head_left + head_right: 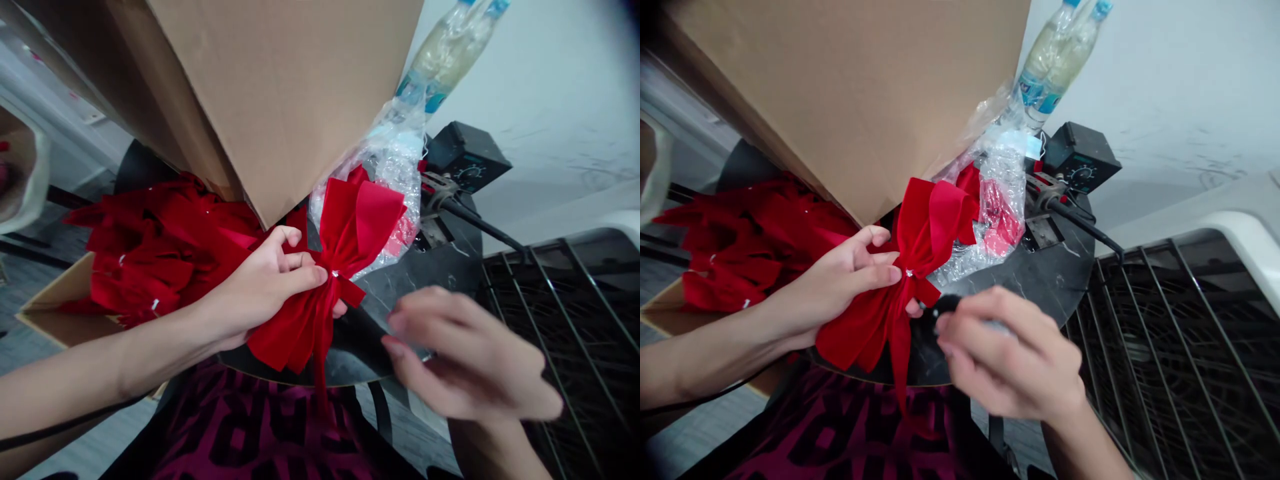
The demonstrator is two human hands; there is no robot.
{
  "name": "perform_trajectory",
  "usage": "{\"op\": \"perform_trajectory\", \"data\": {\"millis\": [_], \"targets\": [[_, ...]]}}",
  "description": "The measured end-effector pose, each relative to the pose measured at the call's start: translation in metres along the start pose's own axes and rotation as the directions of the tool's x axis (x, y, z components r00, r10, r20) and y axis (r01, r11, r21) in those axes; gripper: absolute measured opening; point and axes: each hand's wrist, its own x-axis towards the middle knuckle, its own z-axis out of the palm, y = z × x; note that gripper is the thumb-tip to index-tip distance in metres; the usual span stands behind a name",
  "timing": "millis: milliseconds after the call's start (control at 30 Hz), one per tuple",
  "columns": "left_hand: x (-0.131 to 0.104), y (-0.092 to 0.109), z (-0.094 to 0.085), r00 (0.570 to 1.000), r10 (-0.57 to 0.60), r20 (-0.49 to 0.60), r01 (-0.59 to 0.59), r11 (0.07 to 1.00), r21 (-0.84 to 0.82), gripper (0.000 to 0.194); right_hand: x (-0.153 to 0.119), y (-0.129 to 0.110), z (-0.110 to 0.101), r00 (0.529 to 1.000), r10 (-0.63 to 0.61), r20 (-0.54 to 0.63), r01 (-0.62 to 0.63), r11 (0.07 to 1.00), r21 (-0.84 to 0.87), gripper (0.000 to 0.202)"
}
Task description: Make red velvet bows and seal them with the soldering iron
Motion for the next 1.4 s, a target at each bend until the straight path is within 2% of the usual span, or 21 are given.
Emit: {"op": "perform_trajectory", "data": {"millis": [33, 67, 133, 200, 267, 333, 400, 500, 600, 700, 767, 833, 900, 1000, 1067, 1167, 1233, 1300, 1367, 1400], "targets": [[0.000, -0.001, 0.000, 1.000, 0.019, 0.003, -0.019, 1.000, 0.000, 0.042, 0.003, 0.000, 0.001, 0.988, 0.136, -0.076, -0.132, 0.989, 0.060, 0.015], [0.000, -0.002, 0.001, 0.999, 0.048, 0.005, -0.048, 0.999, 0.000, 0.043, 0.006, -0.001, 0.004, 0.956, 0.275, -0.099, -0.261, 0.956, 0.137, 0.011], [0.000, -0.003, 0.002, 0.992, 0.128, 0.006, -0.128, 0.992, 0.016, 0.046, 0.013, -0.002, 0.013, 0.875, 0.485, -0.011, -0.464, 0.843, 0.272, 0.008], [0.000, -0.004, 0.003, 0.982, 0.190, 0.020, -0.190, 0.981, 0.043, 0.046, 0.020, -0.001, 0.024, 0.820, 0.564, 0.095, -0.554, 0.744, 0.373, 0.013], [-0.001, -0.004, 0.004, 0.980, 0.195, 0.045, -0.198, 0.978, 0.059, 0.045, 0.024, 0.001, 0.033, 0.795, 0.597, 0.108, -0.565, 0.663, 0.491, 0.016], [-0.001, -0.004, 0.003, 0.983, 0.173, 0.060, -0.177, 0.982, 0.068, 0.044, 0.027, 0.002, 0.038, 0.779, 0.616, 0.117, -0.556, 0.591, 0.585, 0.011], [-0.001, -0.004, 0.002, 0.985, 0.161, 0.063, -0.166, 0.982, 0.090, 0.043, 0.029, 0.001, 0.040, 0.765, 0.634, 0.113, -0.554, 0.559, 0.617, 0.007], [-0.001, -0.006, 0.000, 0.985, 0.157, 0.070, -0.165, 0.977, 0.132, 0.042, 0.031, -0.001, 0.043, 0.756, 0.651, 0.072, -0.550, 0.571, 0.609, 0.007], [0.000, -0.008, 0.000, 0.990, 0.133, 0.044, -0.137, 0.986, 0.096, 0.042, 0.032, -0.001, 0.046, 0.788, 0.616, 0.009, -0.493, 0.622, 0.609, 0.010], [-0.001, -0.006, 0.001, 0.999, 0.047, 0.026, -0.048, 0.998, 0.031, 0.046, 0.031, 0.002, 0.047, 0.808, 0.588, -0.039, -0.450, 0.659, 0.603, 0.013], [-0.001, -0.004, 0.001, 0.999, 0.024, 0.025, -0.024, 1.000, 0.014, 0.046, 0.029, 0.006, 0.046, 0.801, 0.598, 0.022, -0.474, 0.612, 0.633, 0.010], [-0.001, -0.001, 0.001, 0.999, 0.048, 0.017, -0.048, 0.999, 0.007, 0.044, 0.025, 0.009, 0.043, 0.789, 0.596, 0.146, -0.516, 0.516, 0.684, 0.011], [-0.001, 0.000, 0.001, 0.997, 0.082, 0.005, -0.082, 0.997, 0.010, 0.042, 0.022, 0.011, 0.040, 0.757, 0.604, 0.250, -0.573, 0.429, 0.698, 0.016], [0.001, -0.001, 0.001, 0.995, 0.097, 0.004, -0.097, 0.995, 0.037, 0.040, 0.019, 0.012, 0.039, 0.698, 0.662, 0.272, -0.629, 0.386, 0.674, 0.017], [0.002, -0.002, 0.000, 0.994, 0.107, 0.007, -0.107, 0.993, 0.057, 0.040, 0.020, 0.011, 0.040, 0.698, 0.670, 0.253, -0.624, 0.395, 0.674, 0.019], [0.003, -0.003, -0.001, 0.992, 0.129, 0.003, -0.128, 0.988, 0.084, 0.042, 0.019, 0.007, 0.041, 0.721, 0.655, 0.226, -0.603, 0.432, 0.671, 0.018], [0.002, -0.002, -0.001, 0.994, 0.107, -0.007, -0.106, 0.991, 0.086, 0.043, 0.014, 0.002, 0.038, 0.736, 0.648, 0.199, -0.604, 0.494, 0.626, 0.015], [0.002, 0.000, -0.002, 0.998, 0.056, -0.028, -0.054, 0.996, 0.066, 0.042, 0.005, -0.003, 0.031, 0.775, 0.619, 0.129, -0.590, 0.635, 0.498, 0.015], [0.002, 0.003, -0.002, 0.999, -0.009, -0.036, 0.011, 0.999, 0.038, 0.042, -0.006, -0.005, 0.023, 0.865, 0.502, -0.014, -0.480, 0.835, 0.270, 0.036], [0.002, 0.004, -0.002, 0.999, -0.041, -0.030, 0.041, 0.999, 0.025, 0.042, -0.011, -0.005, 0.020, 0.916, 0.393, -0.074, -0.383, 0.915, 0.127, 0.047]]}}
